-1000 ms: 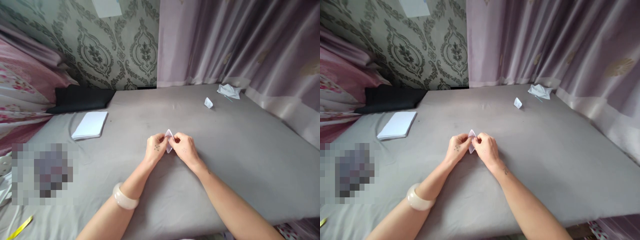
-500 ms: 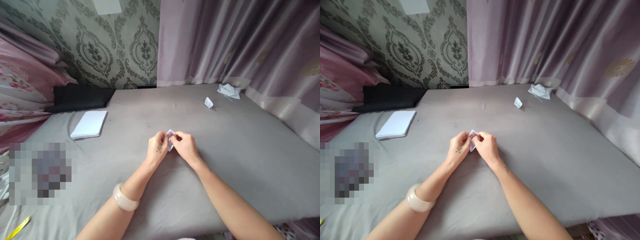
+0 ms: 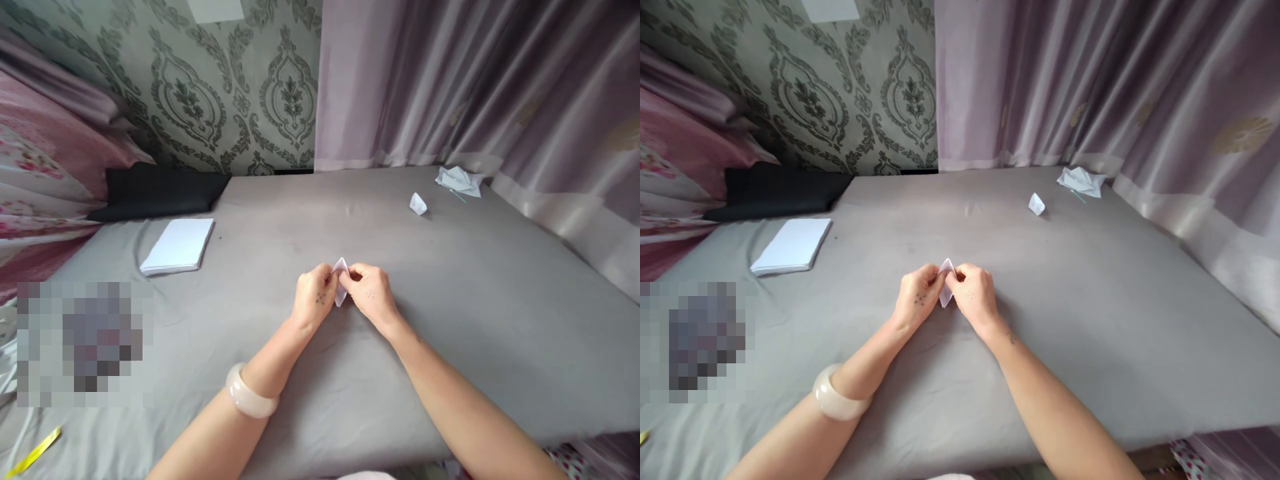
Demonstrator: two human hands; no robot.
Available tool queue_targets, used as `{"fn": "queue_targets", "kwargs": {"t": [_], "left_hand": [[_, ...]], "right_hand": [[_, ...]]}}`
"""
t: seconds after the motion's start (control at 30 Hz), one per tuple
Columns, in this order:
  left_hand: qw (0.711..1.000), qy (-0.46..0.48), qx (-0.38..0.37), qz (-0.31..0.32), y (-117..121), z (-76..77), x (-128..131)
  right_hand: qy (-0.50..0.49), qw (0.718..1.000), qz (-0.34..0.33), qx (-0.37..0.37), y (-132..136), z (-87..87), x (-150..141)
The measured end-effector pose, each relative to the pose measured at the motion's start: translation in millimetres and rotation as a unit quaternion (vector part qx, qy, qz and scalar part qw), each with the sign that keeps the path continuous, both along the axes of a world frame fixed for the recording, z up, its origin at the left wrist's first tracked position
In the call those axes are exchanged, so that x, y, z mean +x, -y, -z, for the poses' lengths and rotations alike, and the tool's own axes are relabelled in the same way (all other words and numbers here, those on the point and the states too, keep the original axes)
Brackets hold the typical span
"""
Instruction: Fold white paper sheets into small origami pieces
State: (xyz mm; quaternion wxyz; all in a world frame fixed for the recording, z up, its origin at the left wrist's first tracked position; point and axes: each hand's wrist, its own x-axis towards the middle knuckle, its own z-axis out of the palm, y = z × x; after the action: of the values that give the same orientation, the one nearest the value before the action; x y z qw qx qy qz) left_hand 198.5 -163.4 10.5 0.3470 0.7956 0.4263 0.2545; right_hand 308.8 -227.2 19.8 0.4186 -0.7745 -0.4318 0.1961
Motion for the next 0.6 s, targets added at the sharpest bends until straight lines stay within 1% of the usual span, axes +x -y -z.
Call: {"fn": "queue_targets", "kwargs": {"t": [0.07, 0.2, 0.27, 0.33, 0.47, 0.53, 0.6], "left_hand": [[1.000, 0.014, -0.021, 0.003, -0.9, -0.7, -0.1], [0.987, 0.075, -0.138, 0.033, -3.6, -0.6, -1.0], [0.978, 0.102, -0.176, 0.041, -4.7, 0.4, -1.5], [0.973, 0.120, -0.194, 0.034, -5.6, 1.2, -1.7], [0.958, 0.162, -0.237, -0.002, -7.2, 2.2, -0.9], [0.950, 0.181, -0.253, -0.007, -8.1, 4.0, -0.1], [0.946, 0.193, -0.259, 0.000, -8.6, 6.6, 0.8]], "right_hand": [[0.000, 1.000, 0.000, -0.002, -0.5, 1.3, 0.8], [-0.024, 1.000, 0.002, -0.001, -2.4, 5.9, 4.8], [-0.051, 0.999, 0.006, 0.002, -3.5, 8.2, 6.6], [-0.093, 0.996, 0.005, 0.002, -4.5, 9.7, 7.6], [-0.196, 0.980, -0.022, 0.002, -5.3, 10.8, 7.5], [-0.223, 0.974, -0.026, 0.002, -5.6, 11.4, 7.1], [-0.231, 0.973, -0.014, 0.003, -6.0, 12.1, 7.0]]}}
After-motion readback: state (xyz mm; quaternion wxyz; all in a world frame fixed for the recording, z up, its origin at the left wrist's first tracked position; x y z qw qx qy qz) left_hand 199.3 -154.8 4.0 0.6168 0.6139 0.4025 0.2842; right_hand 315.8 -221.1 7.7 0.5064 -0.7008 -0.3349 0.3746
